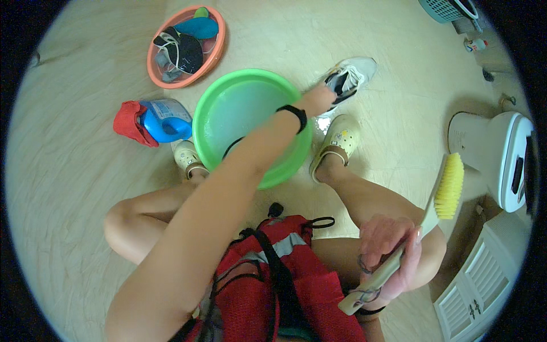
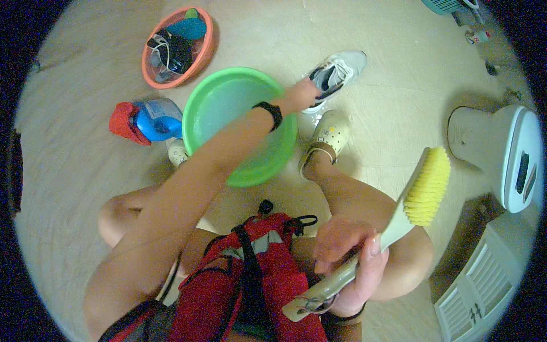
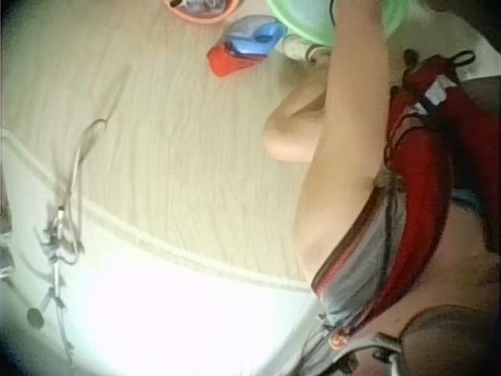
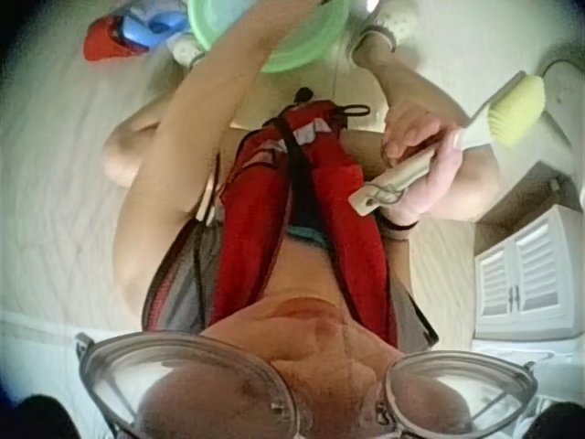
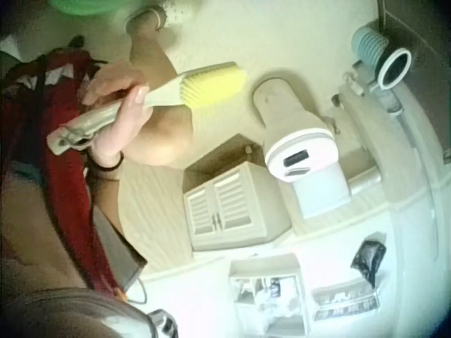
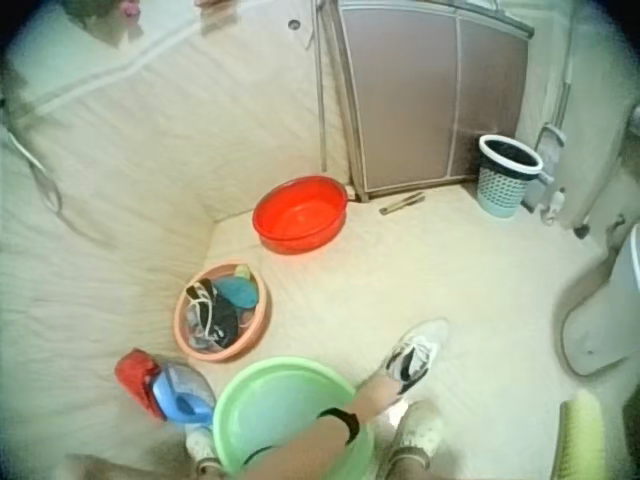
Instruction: The person cleans a pair of shoes by scrubbing them with a handheld brush and dipping them into a basin of soapy water.
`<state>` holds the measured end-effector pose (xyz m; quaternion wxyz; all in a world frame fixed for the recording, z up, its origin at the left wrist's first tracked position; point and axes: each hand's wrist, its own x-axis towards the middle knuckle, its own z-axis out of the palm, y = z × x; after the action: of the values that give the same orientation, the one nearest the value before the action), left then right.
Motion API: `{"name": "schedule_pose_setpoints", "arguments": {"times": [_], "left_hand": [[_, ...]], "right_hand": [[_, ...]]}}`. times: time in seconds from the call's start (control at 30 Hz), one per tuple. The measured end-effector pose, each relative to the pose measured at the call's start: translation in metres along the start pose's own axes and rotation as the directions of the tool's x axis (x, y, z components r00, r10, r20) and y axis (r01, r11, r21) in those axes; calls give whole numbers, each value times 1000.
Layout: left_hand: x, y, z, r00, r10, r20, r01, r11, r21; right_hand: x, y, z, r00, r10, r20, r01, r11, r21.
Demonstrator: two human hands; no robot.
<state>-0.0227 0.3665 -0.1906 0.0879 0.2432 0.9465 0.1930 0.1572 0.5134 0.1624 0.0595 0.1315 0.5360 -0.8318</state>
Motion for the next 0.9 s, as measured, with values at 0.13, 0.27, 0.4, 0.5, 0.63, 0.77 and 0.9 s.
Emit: {"name": "schedule_pose_setpoints", "arguments": {"times": [0.13, 0.27, 0.4, 0.5, 0.63, 0.77, 0.9], "left_hand": [[16, -5, -45, 992, -1, -129, -50, 918, -393], [-15, 0, -116, 988, -92, 126, 154, 450, -880], [-103, 22, -175, 953, -240, 182, 272, 428, -862], [-184, 36, -198, 930, -326, 170, 328, 531, -781], [-266, 25, -153, 867, -487, 107, 215, 172, -961], [-305, 21, -116, 781, -586, 216, 199, -94, -975], [-326, 5, -67, 744, -627, 230, 150, -178, -972]], "right_hand": [[6, 1, -5, 998, 62, -27, -61, 998, 29], [3, -9, -1, 998, 59, -36, -58, 998, 30], [-5, -13, 0, 995, 103, 11, -103, 987, 120], [-12, -12, 3, 996, 83, 43, -86, 993, 83], [-14, -11, 11, 984, 100, 150, -107, 994, 35], [-12, -8, 13, 960, 143, 240, -146, 989, -3], [-10, -7, 11, 943, 167, 289, -159, 986, -49]]}}
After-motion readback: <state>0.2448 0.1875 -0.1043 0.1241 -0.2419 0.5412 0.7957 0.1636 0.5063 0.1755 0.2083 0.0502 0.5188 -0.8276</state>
